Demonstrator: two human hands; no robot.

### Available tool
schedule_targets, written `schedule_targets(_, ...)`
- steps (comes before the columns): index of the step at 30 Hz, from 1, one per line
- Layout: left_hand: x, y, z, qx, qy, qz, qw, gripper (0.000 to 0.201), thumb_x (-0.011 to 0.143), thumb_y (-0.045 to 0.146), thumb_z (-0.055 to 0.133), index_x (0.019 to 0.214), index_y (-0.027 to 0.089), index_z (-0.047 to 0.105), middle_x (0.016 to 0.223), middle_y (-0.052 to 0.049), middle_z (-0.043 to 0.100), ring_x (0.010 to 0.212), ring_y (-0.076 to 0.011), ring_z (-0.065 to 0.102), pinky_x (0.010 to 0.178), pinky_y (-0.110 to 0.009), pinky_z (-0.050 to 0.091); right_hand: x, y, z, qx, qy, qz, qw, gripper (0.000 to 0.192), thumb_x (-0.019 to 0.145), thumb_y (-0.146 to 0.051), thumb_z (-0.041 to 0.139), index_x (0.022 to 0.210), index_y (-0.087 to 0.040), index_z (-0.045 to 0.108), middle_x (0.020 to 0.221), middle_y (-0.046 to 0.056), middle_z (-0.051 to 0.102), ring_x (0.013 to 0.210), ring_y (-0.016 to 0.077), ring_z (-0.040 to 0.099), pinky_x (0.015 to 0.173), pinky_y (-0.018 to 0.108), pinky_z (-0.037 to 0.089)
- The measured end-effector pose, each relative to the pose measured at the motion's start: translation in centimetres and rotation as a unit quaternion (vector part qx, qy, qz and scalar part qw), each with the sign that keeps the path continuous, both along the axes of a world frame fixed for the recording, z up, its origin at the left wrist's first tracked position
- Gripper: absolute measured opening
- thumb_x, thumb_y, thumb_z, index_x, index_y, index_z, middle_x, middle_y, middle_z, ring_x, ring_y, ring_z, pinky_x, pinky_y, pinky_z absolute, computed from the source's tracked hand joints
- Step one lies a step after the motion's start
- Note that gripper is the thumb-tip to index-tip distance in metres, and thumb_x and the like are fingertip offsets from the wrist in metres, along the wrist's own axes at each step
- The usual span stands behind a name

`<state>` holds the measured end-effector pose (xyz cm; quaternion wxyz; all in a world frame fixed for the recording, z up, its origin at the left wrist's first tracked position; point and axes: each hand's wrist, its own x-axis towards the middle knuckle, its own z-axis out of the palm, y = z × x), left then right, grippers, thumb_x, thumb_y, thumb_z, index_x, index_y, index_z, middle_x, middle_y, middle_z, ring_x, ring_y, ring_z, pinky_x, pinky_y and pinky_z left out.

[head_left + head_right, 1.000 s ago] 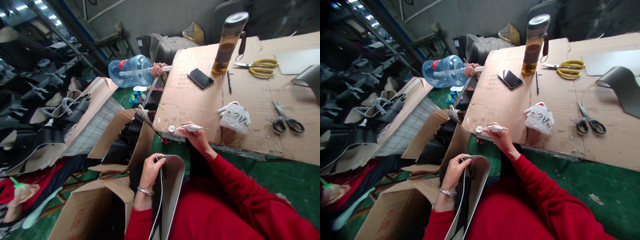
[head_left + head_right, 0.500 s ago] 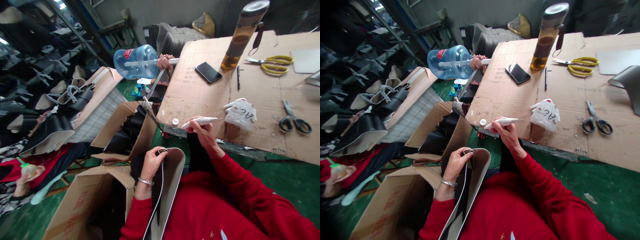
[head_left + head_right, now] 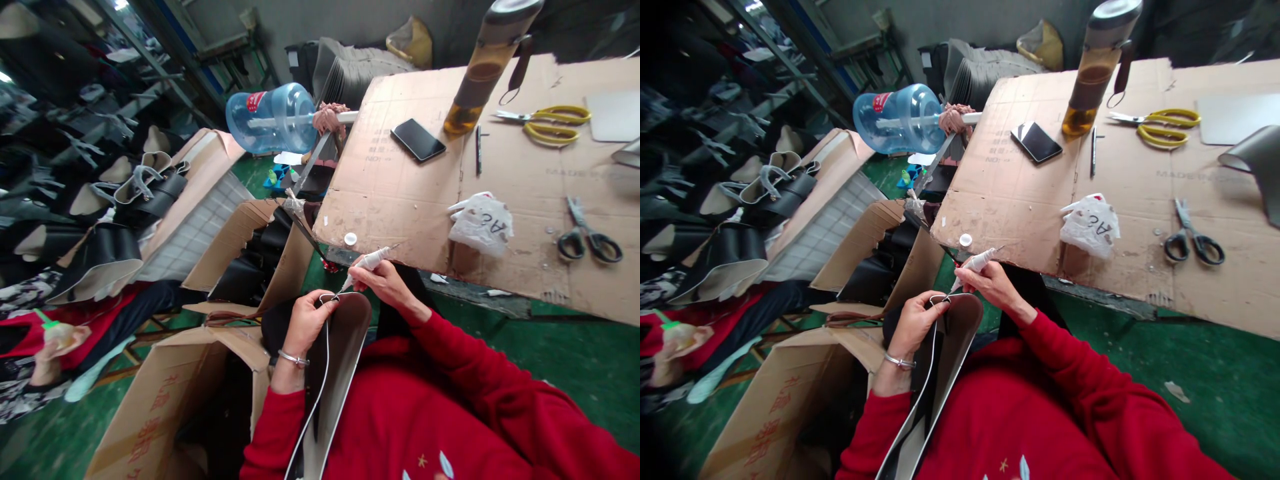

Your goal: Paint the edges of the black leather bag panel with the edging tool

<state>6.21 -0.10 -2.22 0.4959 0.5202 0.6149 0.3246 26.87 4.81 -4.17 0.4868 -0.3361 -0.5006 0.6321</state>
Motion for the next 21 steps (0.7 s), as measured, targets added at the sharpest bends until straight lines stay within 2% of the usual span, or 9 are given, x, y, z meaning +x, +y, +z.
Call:
schedule_targets(14,0.6,-0.1,0.5,0.003,0.014,-0.01,1.0,0.019,0.079,0.035,0.076,0.083,0.017,0.079,0.079,-0.003,0.076,0.077,-0.0192,0.065,0.072,-0.027,0.047,0.1,0.3,-0.4,-0.002,-0.043,0.01,0.999,0.045,0.095,-0.058,0.071,0.082,-0.015,0.067,0.068,0.002,0.063,0.056,0.0129,0.055,0.051,0.022,0.041)
schedule_targets(21,1.3,-0.3,0.8,-0.007,0.019,-0.029,0.999,0.014,0.077,0.031,0.072,0.072,0.018,0.073,0.069,0.001,0.066,0.07,-0.0159,0.056,0.067,-0.025,0.04,0.0,0.7,-0.3,-0.006,-0.076,0.032,0.997,0.051,0.095,-0.062,0.069,0.075,-0.015,0.064,0.06,0.0,0.058,0.054,0.0119,0.05,0.051,0.022,0.038)
